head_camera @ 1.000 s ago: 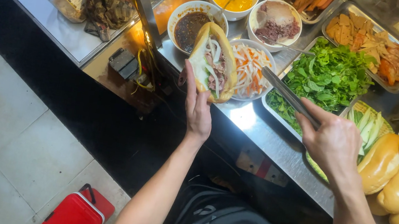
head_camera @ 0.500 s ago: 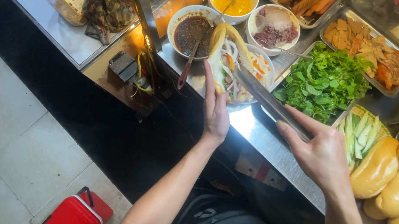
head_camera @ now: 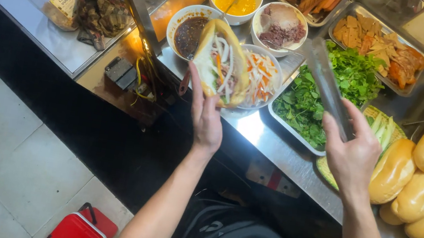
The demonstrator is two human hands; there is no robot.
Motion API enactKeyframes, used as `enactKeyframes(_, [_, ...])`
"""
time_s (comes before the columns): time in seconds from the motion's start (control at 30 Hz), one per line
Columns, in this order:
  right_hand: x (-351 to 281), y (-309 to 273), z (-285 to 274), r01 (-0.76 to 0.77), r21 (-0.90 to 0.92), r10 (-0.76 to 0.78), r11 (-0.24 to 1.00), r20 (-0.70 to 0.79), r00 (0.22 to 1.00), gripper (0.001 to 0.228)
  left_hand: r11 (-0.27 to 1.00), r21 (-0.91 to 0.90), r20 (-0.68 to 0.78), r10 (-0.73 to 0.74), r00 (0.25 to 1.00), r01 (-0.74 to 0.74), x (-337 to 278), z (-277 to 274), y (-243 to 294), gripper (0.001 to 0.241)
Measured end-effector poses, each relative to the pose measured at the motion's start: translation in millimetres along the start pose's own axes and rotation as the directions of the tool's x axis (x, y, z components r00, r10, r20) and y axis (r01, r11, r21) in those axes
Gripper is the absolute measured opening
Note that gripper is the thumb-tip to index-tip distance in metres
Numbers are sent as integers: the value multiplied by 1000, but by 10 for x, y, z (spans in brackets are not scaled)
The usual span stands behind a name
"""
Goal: Preparing a sandwich by slicing bread, adding meat and vegetables, and toasting it in a press.
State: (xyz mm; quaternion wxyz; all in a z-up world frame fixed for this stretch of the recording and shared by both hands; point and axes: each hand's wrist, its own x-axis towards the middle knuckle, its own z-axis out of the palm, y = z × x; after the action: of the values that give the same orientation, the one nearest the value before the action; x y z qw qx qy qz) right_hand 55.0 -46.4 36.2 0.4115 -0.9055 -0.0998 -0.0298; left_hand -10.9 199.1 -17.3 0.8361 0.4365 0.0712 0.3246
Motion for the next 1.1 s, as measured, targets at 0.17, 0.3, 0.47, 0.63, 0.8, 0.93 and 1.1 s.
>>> enactKeyframes(0.17, [63, 1063, 377, -31, -294, -56, 955, -285, 957, 44, 999, -34, -40, 8, 999, -9, 76, -213, 295, 81])
enactKeyframes(0.3, [-81, 1362, 654, -101, -296, 32, 950, -228, 973, 44, 998, -45, -56, 40, 998, -42, 79, -398, 526, 81])
enactKeyframes(0.47, [-31, 960, 731, 131, -535, -303, 834, -246, 921, 50, 997, 16, -57, 71, 996, -71, 27, -720, 821, 81])
enactKeyframes(0.63, [211, -82, 1309, 487, -20, -481, 873, 122, 868, 35, 1000, 17, -76, 27, 997, -26, -21, -900, 948, 81])
enactKeyframes(0.8, [366, -853, 2100, 479, 180, -509, 859, 389, 768, 50, 1000, 17, -105, -4, 994, 6, -60, -993, 1010, 82])
enactKeyframes(0.93, [490, -922, 2503, 592, 206, -623, 779, 365, 692, 53, 999, -2, -122, -49, 991, 50, -105, -1067, 1040, 81])
enactKeyframes(1.1, [668, -868, 2425, 411, 341, -496, 846, 217, 841, 25, 997, 0, -129, -70, 989, 71, -67, -1183, 1043, 82])
